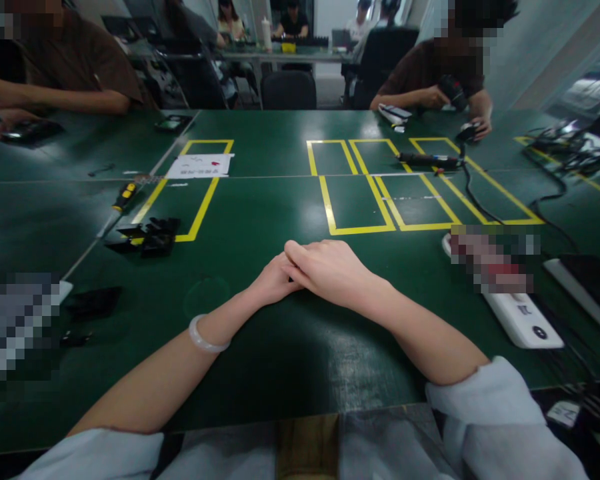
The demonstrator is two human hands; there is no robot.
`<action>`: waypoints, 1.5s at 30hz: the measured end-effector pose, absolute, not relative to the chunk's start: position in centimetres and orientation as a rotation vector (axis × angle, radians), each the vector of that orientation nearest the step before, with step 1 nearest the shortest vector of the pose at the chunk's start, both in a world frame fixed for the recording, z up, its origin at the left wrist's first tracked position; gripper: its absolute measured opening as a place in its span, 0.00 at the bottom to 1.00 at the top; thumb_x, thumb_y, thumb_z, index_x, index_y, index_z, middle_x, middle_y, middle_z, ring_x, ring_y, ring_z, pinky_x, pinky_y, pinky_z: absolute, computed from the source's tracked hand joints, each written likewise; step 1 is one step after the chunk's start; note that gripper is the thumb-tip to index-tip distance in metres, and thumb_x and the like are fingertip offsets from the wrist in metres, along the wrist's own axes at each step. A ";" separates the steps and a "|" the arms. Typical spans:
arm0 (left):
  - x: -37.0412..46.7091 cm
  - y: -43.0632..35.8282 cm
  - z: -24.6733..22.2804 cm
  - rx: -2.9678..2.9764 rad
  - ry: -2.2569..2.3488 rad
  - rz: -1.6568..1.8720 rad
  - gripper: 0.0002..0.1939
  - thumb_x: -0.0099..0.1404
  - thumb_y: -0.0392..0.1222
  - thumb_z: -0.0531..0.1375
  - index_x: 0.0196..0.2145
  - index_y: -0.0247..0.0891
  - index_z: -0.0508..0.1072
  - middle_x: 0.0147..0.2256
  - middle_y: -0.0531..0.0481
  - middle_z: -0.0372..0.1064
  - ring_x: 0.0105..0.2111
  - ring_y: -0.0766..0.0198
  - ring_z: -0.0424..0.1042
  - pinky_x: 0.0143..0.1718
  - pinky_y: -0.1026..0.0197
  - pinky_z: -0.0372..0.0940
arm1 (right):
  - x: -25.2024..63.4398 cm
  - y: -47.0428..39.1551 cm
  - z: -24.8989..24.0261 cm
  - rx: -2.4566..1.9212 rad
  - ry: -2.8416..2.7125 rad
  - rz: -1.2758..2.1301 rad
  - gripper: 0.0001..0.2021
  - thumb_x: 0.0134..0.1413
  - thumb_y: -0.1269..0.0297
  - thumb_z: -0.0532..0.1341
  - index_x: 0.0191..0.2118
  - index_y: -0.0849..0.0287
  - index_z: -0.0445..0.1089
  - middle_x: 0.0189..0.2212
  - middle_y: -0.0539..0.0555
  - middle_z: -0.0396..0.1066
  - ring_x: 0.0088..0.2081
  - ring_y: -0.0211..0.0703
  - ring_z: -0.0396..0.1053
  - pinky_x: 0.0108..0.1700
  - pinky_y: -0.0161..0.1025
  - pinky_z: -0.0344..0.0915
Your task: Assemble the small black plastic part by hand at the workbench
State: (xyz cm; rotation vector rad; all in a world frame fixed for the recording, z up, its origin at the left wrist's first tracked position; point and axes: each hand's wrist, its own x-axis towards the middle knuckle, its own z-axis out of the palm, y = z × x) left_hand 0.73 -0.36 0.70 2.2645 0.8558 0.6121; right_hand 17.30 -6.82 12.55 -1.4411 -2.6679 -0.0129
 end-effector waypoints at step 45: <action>0.5 0.0 -0.1 2.320 0.821 0.584 0.19 0.67 0.44 0.63 0.54 0.38 0.71 0.56 0.41 0.70 0.58 0.44 0.69 0.58 0.41 0.66 | 17.3 -6.8 12.3 -1.444 -2.632 -0.021 0.10 0.69 0.70 0.48 0.50 0.59 0.62 0.38 0.55 0.78 0.35 0.43 0.75 0.29 0.39 0.48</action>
